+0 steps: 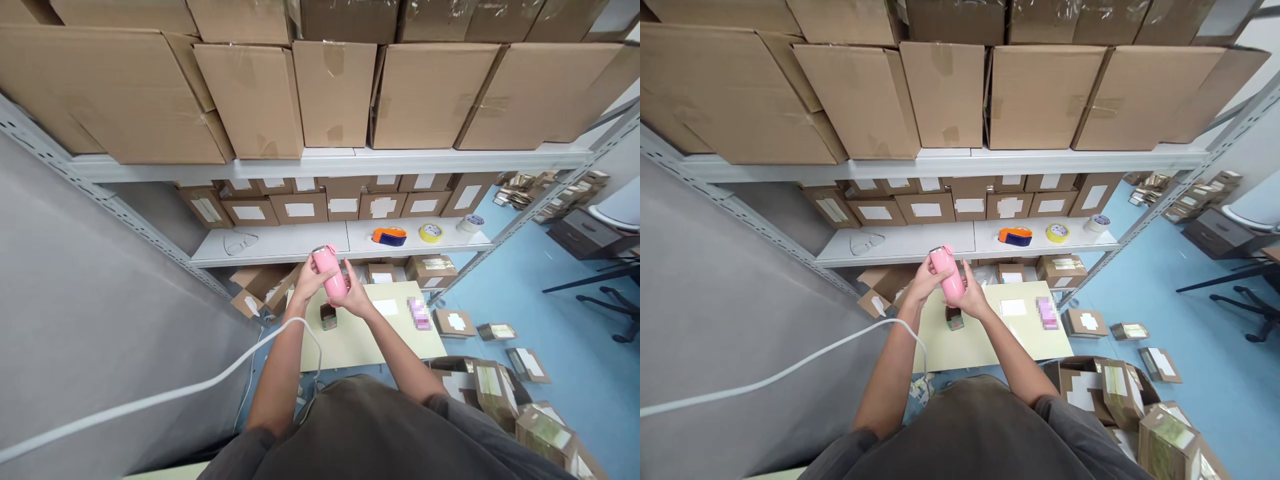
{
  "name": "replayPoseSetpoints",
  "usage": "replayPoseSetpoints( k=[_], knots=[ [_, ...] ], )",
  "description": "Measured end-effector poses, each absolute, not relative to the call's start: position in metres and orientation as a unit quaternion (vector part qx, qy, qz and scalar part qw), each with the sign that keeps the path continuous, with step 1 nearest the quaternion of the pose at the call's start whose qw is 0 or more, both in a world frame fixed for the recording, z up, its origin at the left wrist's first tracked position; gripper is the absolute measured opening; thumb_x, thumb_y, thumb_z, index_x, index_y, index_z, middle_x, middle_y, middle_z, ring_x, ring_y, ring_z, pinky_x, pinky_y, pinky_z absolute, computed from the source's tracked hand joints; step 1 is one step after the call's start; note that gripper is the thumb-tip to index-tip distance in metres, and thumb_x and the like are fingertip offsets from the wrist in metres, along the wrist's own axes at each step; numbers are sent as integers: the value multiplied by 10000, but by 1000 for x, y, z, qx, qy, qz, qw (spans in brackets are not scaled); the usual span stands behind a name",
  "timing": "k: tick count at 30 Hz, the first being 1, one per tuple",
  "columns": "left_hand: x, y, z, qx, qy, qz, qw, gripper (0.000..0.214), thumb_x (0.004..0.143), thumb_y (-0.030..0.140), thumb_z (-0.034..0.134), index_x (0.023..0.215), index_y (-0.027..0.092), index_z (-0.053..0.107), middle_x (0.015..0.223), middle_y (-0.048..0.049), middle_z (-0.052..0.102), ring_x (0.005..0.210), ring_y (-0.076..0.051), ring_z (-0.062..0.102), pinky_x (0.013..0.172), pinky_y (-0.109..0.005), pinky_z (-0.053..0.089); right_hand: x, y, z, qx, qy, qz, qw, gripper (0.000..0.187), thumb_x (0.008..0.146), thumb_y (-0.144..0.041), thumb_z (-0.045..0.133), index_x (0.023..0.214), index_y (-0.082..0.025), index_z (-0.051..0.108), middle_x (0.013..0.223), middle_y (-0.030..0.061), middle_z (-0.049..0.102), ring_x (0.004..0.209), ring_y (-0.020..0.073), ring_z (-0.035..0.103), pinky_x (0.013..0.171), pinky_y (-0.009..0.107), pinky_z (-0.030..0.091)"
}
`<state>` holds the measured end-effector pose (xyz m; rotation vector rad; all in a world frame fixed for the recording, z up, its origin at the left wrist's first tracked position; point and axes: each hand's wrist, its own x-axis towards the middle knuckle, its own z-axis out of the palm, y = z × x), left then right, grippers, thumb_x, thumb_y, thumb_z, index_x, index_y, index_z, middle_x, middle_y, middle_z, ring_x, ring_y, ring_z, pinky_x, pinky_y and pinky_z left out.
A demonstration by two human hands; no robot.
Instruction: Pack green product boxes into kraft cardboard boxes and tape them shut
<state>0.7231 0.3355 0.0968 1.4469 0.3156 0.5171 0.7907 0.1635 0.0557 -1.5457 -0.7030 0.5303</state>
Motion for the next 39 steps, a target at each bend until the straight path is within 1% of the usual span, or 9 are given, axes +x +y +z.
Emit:
replayPoseSetpoints(
  k=[4,9,16,22,24,28,32,36,39],
  knots=[
    [725,342,85,647,139,212,719,789,734,437,945,1417,192,635,1333,-132,742,1203,-292,724,1076,-447,600,791,168,47,-634,-303,284,653,1408,705,-324,953,1795,-335,63,1223,56,687,1037,259,707,968,484,630],
    [724,347,73,659,149,217,704,1088,679,298,988,1632,267,464,1577,-152,602,1387,-301,640,1197,-505,529,790,172,35,-637,-275,275,666,1415,653,-296,994,1785,-335,147,1217,54,687,996,237,714,933,436,647],
    [723,350,57,642,130,196,730,1105,725,312,976,1677,268,416,1606,-169,582,1435,-314,621,1213,-507,521,794,171,23,-640,-297,285,649,1319,710,-336,936,1778,-343,163,1228,52,699,986,236,718,930,448,640],
    [725,356,36,634,162,177,735,1207,671,374,1025,1687,273,382,1543,-185,616,1277,-307,707,1154,-547,549,802,175,1,-664,-288,288,627,1349,699,-355,926,1789,-339,132,1213,50,682,972,233,693,914,442,629],
    [722,357,35,668,209,225,678,1129,676,394,1024,1648,262,465,1508,-171,622,1253,-299,698,1150,-529,541,804,179,-8,-694,-264,273,611,1358,678,-350,930,1789,-335,148,1207,50,676,942,230,685,889,432,632],
    [715,347,44,781,284,287,477,693,779,434,947,1393,212,715,1321,-132,702,1231,-308,681,1170,-470,493,799,192,-23,-767,-253,227,545,1316,669,-310,920,1777,-346,213,1227,45,692,983,244,690,945,434,622],
    [717,328,50,843,359,225,331,570,834,473,876,1322,217,730,1244,-124,754,1202,-317,705,1086,-408,519,783,204,-42,-807,-281,169,491,1234,729,-300,864,1778,-314,215,1396,87,676,1141,274,694,1049,449,595],
    [716,330,35,846,390,189,311,432,821,428,861,1190,228,756,1140,-98,804,1110,-292,747,995,-368,547,777,199,-77,-798,-301,203,482,1265,728,-287,868,1787,-314,177,1492,106,651,1254,302,693,1097,465,576],
    [707,341,11,838,389,177,341,441,764,379,886,1160,229,762,1074,-72,820,1024,-278,768,957,-370,570,785,184,-115,-782,-309,248,482,1304,663,-228,900,1775,-323,226,1627,131,559,1445,342,595,1189,506,515]
  ],
)
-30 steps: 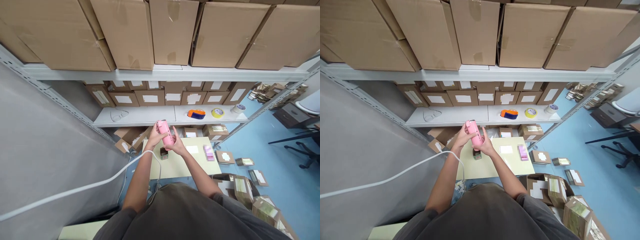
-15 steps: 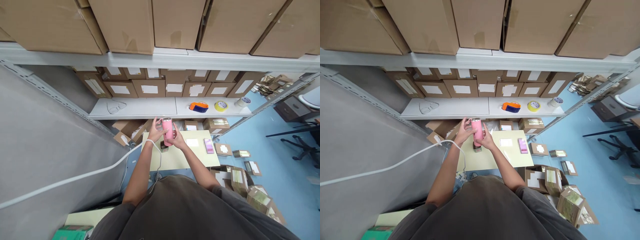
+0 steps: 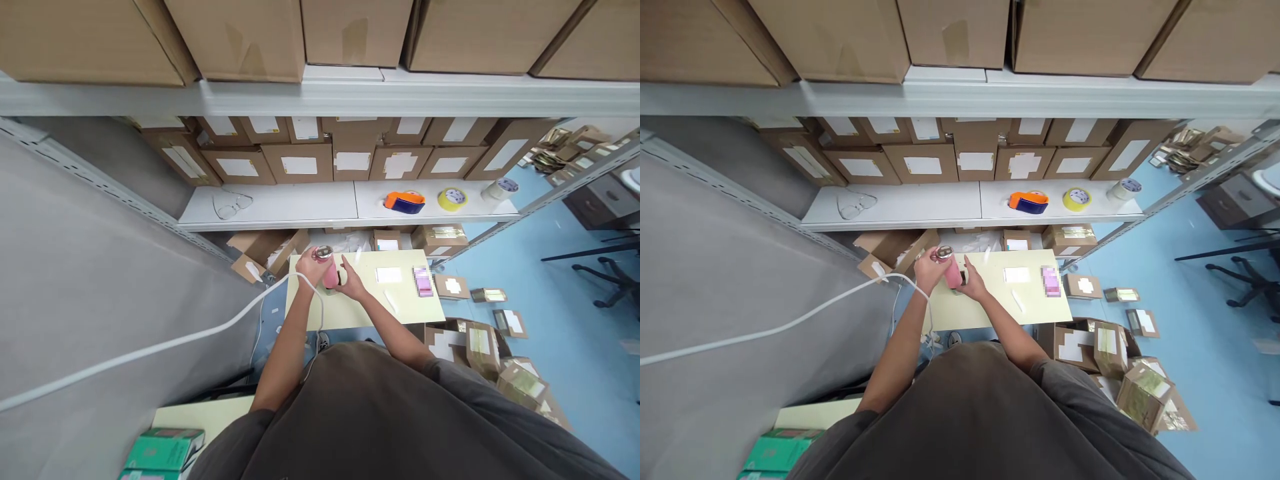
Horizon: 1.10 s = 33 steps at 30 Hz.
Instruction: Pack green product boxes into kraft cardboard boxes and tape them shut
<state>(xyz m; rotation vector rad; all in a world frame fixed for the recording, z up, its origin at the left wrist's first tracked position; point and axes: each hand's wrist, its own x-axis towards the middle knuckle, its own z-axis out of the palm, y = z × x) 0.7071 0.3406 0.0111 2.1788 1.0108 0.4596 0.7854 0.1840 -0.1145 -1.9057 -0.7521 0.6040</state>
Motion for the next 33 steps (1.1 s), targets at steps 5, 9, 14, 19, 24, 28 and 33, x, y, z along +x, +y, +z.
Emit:
replayPoseSetpoints(
  k=[5,9,14,19,24,28,33],
  knots=[
    [693,340,-35,824,356,198,394,477,734,336,877,1184,226,761,1083,-68,822,994,-252,773,967,-370,601,799,177,-171,-794,-260,321,445,1258,548,-134,912,1693,-279,411,1690,145,508,1547,375,501,1277,554,420],
    [689,333,-61,820,339,220,406,555,742,311,862,1277,223,742,1183,-81,812,1057,-256,773,1034,-400,607,796,191,-196,-771,-290,331,460,1034,570,-151,887,1544,-273,563,1519,99,673,1361,358,653,1186,543,498],
    [681,335,-80,831,324,230,389,650,739,263,867,1366,210,704,1297,-114,779,1108,-278,769,1069,-429,612,791,199,-213,-760,-310,300,486,809,625,-218,868,1396,-290,633,1347,47,757,1189,313,722,1066,491,565],
    [673,327,-104,850,291,180,401,608,743,287,880,1318,189,709,1349,-148,719,1195,-293,749,1073,-419,618,788,197,-221,-764,-293,280,502,763,648,-214,834,1383,-266,636,1395,88,734,1226,315,716,1099,504,558],
    [675,313,-124,863,324,108,373,675,776,289,857,1420,203,672,1339,-156,721,1263,-331,720,1109,-445,584,784,195,-222,-776,-278,268,499,777,673,-222,835,1419,-260,625,1449,110,717,1258,327,717,1128,514,553],
    [677,314,-132,876,327,34,352,786,838,263,787,1580,149,555,1355,-186,747,1411,-368,631,1178,-479,525,781,192,-220,-780,-272,268,495,789,698,-225,838,1454,-268,618,1481,108,706,1290,331,712,1158,517,542],
    [668,316,-139,899,290,36,326,709,908,290,733,1588,179,566,1560,-201,638,1528,-354,544,1257,-470,460,780,190,-218,-778,-256,282,500,842,727,-244,833,1529,-276,579,1533,105,671,1344,331,689,1182,523,536]
  ],
)
